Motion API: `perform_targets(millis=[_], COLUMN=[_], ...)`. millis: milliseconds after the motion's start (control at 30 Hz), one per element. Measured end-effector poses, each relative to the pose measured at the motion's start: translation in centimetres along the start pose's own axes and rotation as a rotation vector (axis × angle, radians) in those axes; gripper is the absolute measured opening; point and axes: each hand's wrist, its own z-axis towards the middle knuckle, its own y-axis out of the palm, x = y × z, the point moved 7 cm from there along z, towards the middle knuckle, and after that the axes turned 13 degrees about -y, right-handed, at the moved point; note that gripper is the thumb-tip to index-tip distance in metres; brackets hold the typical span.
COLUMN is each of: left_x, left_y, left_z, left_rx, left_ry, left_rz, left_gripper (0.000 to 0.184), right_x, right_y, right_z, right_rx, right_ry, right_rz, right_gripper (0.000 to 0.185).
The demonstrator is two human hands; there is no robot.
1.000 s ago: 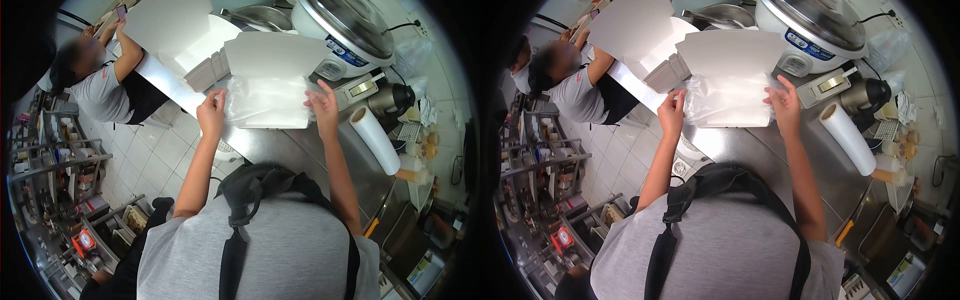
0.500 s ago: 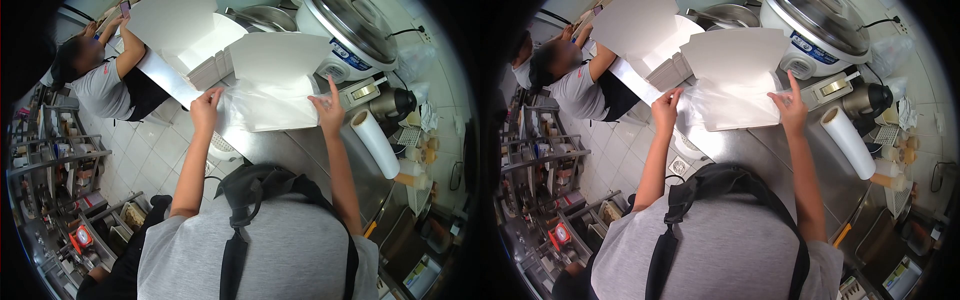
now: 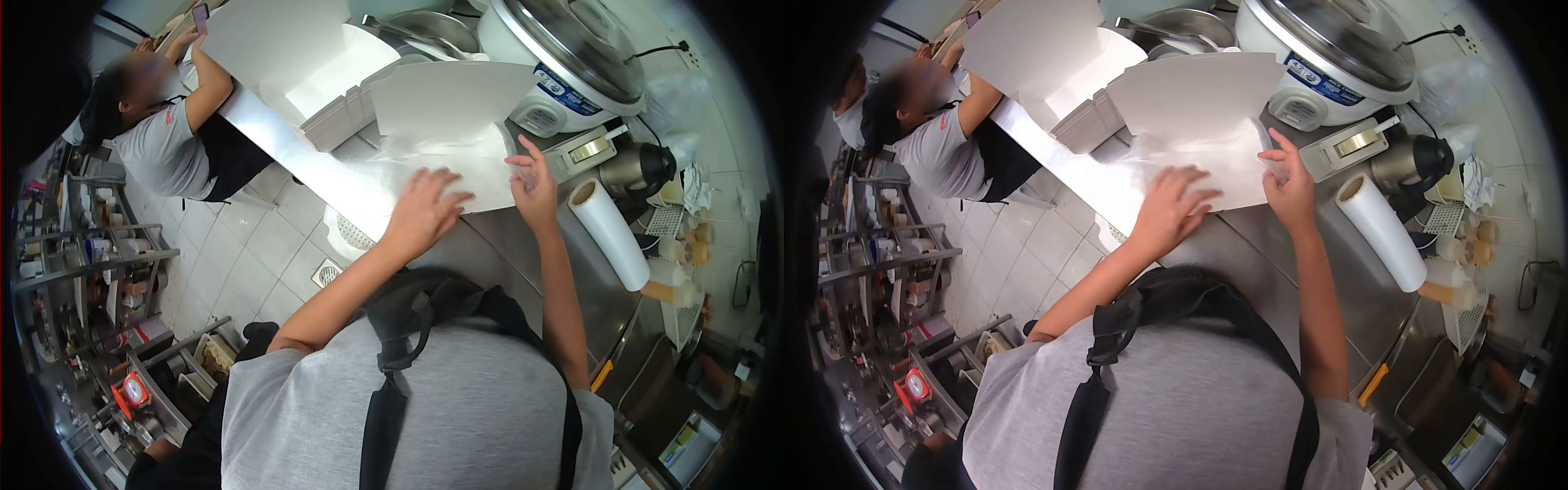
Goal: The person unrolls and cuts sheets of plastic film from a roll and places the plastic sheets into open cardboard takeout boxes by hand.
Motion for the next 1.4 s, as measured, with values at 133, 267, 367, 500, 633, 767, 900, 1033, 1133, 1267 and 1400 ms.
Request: perform_targets(millis=[133,267,367,500,633,767,900,1033,1133,1267,1400], left_x=[-3.7,-8.9,-8.9,-8.6,-8.4,-7.7,-6.8,-6.3,-6.3,-6.3,-4.5], left_y=[-4.9,-4.9,-4.5,-3.2,-3.3,-4.0,-4.0,-3.4,-3.4,-4.6,-4.0], left_z=[0.3,-0.5,-1.8,-3.5,-4.3,-4.5,-4.7,-4.9,-4.8,-3.7,-3.3], left_rx=[0.376,0.242,0.200,0.363,0.475,0.492,0.473,0.460,0.475,0.540,0.491], left_ry=[-0.396,-0.767,-0.854,-0.768,-0.700,-0.547,-0.423,-0.270,-0.239,-0.348,-0.136], left_rz=[0.199,-0.120,-0.393,-0.553,-0.452,-0.306,-0.294,-0.312,-0.328,-0.168,0.036], left_gripper=[0.063,0.075,0.070,0.061,0.057,0.055,0.055,0.052,0.050,0.061,0.055], right_x=[-0.4,-1.2,-3.0,-0.4,-0.7,-5.2,-6.8,-6.0,-3.9,0.3,2.4], right_y=[-0.7,-0.7,0.0,0.4,0.2,-0.4,0.0,1.2,1.7,0.4,-0.4], right_z=[-0.1,0.6,1.8,2.4,2.9,2.6,1.3,1.1,1.4,1.6,1.4], right_rx=[0.087,0.173,0.097,-0.025,-0.112,-0.402,-0.700,-0.731,-0.623,-0.471,-0.247], right_ry=[-0.016,0.002,-0.132,0.067,0.144,0.038,0.022,-0.032,-0.096,0.118,0.225], right_rz=[-0.071,-0.128,-0.303,-0.317,0.053,-0.015,-0.250,-0.281,-0.259,-0.176,-0.068], right_gripper=[0.045,0.031,0.032,0.040,0.050,0.059,0.053,0.044,0.041,0.037,0.039])
